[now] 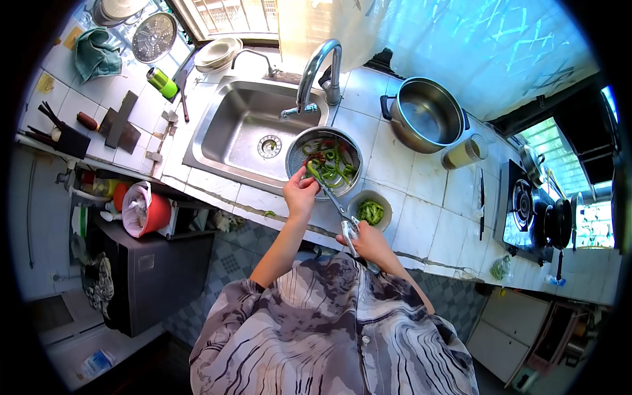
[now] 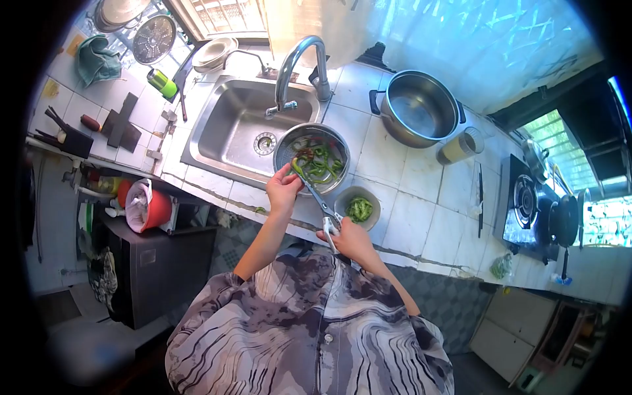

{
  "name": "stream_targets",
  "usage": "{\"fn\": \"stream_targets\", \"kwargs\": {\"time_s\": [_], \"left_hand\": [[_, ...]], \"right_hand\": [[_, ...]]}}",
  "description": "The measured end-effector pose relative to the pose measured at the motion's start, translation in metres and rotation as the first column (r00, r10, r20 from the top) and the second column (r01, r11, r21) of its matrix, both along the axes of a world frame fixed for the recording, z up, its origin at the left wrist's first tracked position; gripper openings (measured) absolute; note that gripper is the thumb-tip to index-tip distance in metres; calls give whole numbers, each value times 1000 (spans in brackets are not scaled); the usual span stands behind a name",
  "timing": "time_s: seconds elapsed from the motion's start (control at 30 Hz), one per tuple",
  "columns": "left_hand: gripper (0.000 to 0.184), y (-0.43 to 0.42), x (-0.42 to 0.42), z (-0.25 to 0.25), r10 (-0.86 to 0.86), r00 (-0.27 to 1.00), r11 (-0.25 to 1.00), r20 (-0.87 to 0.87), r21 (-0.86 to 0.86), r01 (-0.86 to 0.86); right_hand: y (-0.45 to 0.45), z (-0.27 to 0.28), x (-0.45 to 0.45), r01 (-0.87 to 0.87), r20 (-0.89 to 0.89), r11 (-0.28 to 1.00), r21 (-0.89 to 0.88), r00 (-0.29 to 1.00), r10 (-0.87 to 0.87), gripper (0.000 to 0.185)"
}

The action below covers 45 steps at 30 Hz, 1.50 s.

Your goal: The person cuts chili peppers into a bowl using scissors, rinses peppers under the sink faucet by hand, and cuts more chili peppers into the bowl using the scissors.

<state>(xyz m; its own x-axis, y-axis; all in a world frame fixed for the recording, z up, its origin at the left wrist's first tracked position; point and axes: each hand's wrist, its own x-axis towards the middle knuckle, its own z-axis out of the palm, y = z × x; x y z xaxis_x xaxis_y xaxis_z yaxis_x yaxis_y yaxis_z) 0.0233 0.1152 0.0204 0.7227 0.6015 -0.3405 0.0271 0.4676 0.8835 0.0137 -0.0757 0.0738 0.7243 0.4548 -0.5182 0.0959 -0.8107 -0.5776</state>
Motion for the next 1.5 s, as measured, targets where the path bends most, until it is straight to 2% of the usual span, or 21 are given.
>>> {"fn": "stream_targets", "kwargs": {"time_s": [0.07,0.13,0.17,0.27,0.33,0.53,0.6,0.63,0.7,0.73,0.8,0.9,1.03,1.13,1.2,1.23,1.3,1.5], "left_hand": [[53,2,-3,-3,-14,1000,998,-2,62,14],[53,3,-4,-10,10,1000,973,-2,232,-10],[53,3,-4,-14,15,1000,972,-1,233,-14],[53,3,-5,-17,73,997,974,28,215,-77],[43,3,-7,-23,33,998,991,-58,133,-25],[22,2,-14,-19,-23,987,996,-159,83,37],[22,3,-15,-22,-40,990,999,-136,13,42],[21,4,-16,-24,-55,992,997,-111,-56,49],[21,10,-18,-29,-86,992,991,-89,-113,76],[20,12,-19,-30,-113,991,981,-66,-169,100],[20,13,-21,-26,-125,991,975,-54,-194,112],[19,14,-23,-23,-144,989,962,-42,-239,130],[19,16,-23,-24,-146,988,956,-53,-264,127],[19,17,-24,-22,-148,988,955,-54,-268,128],[19,15,-24,-22,-137,989,958,-62,-264,116],[19,14,-24,-22,-127,989,960,-69,-260,105],[19,12,-23,-23,-120,990,964,-71,-245,99],[20,11,-21,-37,-86,994,983,-65,-166,74]], "right_hand": [[2,8,2,-21,9,1000,0,1000,21,70],[5,9,4,-42,19,999,1,999,42,70],[6,8,5,-53,24,998,-16,998,53,69],[9,8,5,-57,40,998,-19,998,57,68],[10,7,4,-56,50,998,-5,997,56,67],[11,2,-1,-35,-8,998,45,999,35,66],[9,-9,-1,-40,-56,998,50,998,42,51],[6,-19,-1,-37,-56,998,49,998,40,51],[2,-30,0,106,-353,968,227,935,-20,45],[0,-29,-1,108,-353,968,227,935,-22,45],[-2,-21,-2,313,-628,909,276,775,-76,39],[-2,-14,-1,345,-694,903,256,716,-77,39],[-2,-18,-3,358,-697,891,280,714,-68,38],[-2,-28,-2,296,-659,918,264,750,-52,38],[-1,-40,-1,-2,-325,967,257,942,88,43],[-1,-39,-1,-2,-325,967,256,942,88,43],[2,-31,-2,-38,-185,990,138,981,63,61],[4,-21,0,-68,-155,996,58,985,76,65]]}}
